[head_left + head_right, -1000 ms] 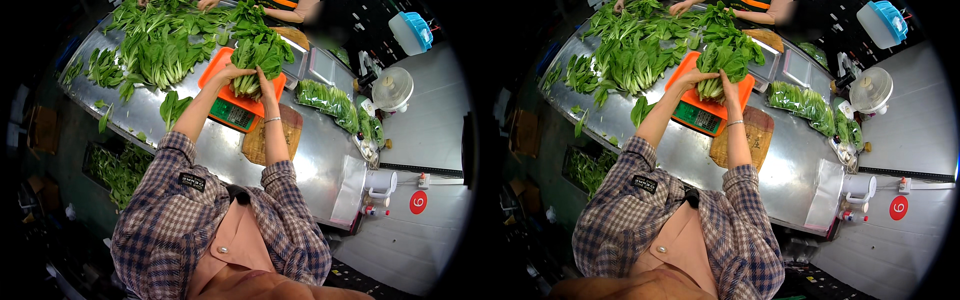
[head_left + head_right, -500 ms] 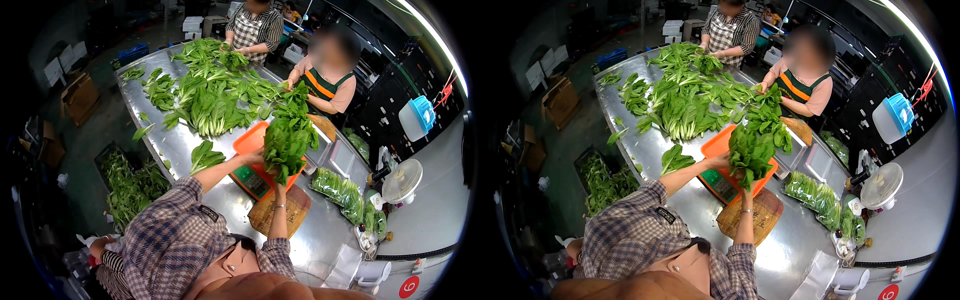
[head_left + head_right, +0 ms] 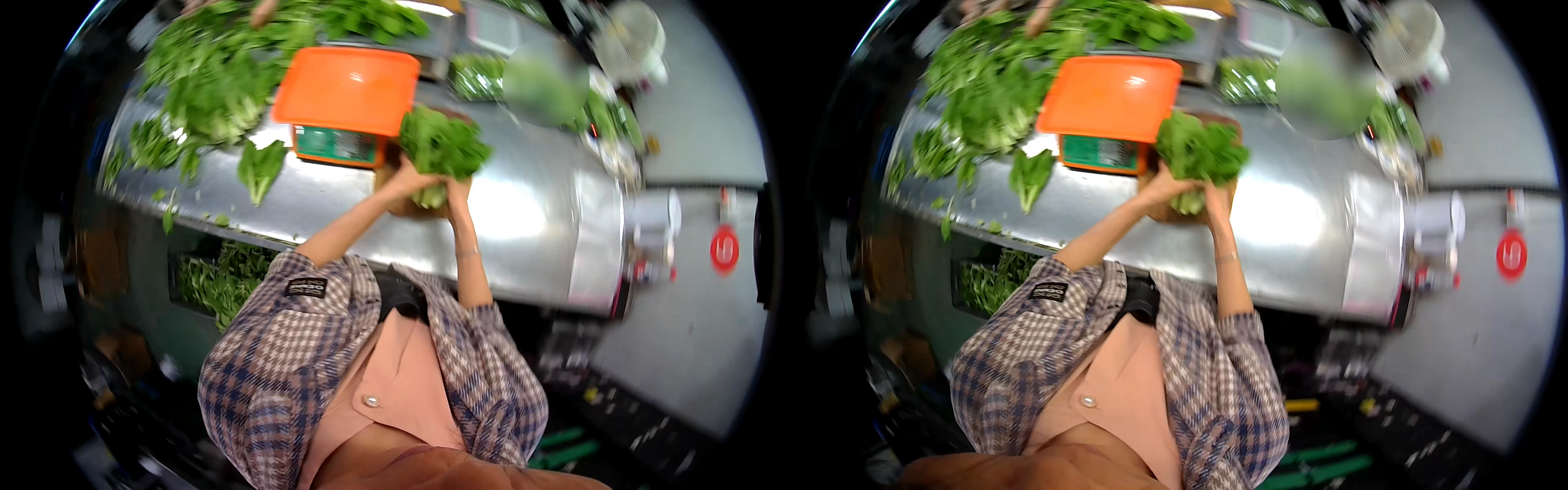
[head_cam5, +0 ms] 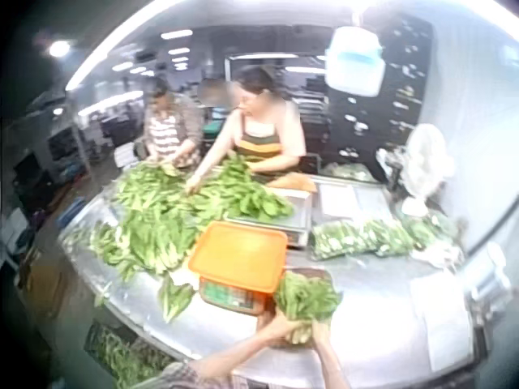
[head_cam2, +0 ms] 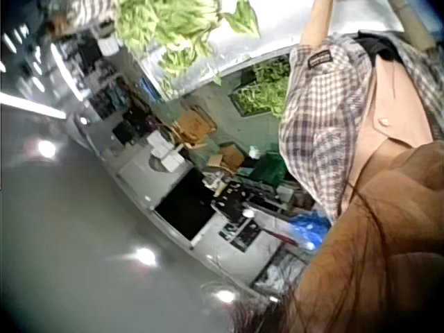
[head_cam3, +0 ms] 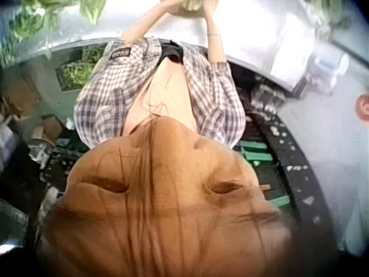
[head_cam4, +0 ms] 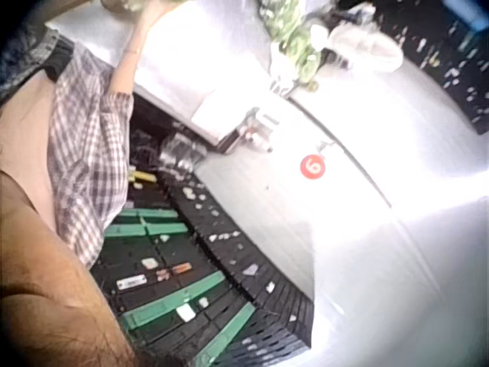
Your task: The person sorts leafy green vegetables on a metal counter, measures them on an orange scale, wraps them with plastic film, and places them into plastic bags.
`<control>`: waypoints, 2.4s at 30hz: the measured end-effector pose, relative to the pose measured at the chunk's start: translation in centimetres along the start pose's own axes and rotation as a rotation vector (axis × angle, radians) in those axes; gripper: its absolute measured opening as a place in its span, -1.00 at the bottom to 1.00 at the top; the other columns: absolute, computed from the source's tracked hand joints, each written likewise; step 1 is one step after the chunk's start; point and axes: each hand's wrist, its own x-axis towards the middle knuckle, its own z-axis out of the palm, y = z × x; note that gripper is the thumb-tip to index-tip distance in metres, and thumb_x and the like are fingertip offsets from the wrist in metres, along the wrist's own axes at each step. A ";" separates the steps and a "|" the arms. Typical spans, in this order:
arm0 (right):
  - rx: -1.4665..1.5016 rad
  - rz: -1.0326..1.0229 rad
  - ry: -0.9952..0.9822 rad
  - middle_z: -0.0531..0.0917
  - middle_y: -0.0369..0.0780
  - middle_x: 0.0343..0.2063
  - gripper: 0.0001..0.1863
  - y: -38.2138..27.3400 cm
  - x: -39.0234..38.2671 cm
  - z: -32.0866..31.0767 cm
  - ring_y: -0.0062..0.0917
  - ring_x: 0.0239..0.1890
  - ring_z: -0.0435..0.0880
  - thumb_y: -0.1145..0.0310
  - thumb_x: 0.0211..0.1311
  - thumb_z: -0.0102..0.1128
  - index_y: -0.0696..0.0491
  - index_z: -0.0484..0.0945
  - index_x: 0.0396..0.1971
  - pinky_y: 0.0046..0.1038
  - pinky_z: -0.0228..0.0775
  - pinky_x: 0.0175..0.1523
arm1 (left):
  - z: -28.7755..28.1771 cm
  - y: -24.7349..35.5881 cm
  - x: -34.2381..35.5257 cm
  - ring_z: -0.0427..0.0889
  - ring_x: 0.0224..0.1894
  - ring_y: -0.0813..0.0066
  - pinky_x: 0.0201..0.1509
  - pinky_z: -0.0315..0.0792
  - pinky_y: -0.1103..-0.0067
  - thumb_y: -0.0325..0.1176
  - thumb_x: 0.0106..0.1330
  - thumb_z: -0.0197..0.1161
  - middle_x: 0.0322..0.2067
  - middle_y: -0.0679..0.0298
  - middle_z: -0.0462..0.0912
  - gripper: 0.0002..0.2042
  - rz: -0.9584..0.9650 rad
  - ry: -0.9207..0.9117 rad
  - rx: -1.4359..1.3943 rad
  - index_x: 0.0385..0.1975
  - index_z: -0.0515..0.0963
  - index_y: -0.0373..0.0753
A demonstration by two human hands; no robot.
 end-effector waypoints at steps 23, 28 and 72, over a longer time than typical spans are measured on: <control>-0.383 0.112 0.280 0.21 0.22 -0.10 0.04 -1.3 -4.2 1.6 -0.05 0.01 0.27 -0.18 -0.26 0.21 0.49 0.07 -0.05 -0.24 0.24 0.02 | -2.7 2.1 -0.9 0.19 0.12 0.26 0.16 0.12 0.31 -0.03 0.25 -0.10 0.08 0.11 0.18 -0.44 -0.488 -0.063 -0.273 0.12 0.04 -0.27; -0.355 0.095 0.202 0.13 0.30 -0.03 0.17 -1.0 -3.7 1.8 0.00 0.07 0.20 -0.24 -0.27 0.16 0.51 -0.11 0.03 -0.33 0.17 0.11 | -2.9 1.1 -1.1 0.28 0.05 0.24 0.05 0.29 0.31 -0.18 0.25 -0.03 0.02 0.07 0.23 -0.51 -0.319 0.108 -0.256 0.08 0.09 -0.32; 0.018 0.201 -0.632 0.41 -0.26 -0.29 -0.60 1.0 -3.8 -8.9 -0.60 -0.26 0.43 0.42 -0.10 0.03 0.18 0.29 -0.17 -0.56 0.33 -0.20 | 5.8 -0.2 -0.7 -0.14 0.21 -0.05 0.25 -0.13 0.32 0.06 -0.39 0.40 0.13 -0.15 -0.07 0.07 -0.063 0.208 0.703 0.16 -0.02 -0.33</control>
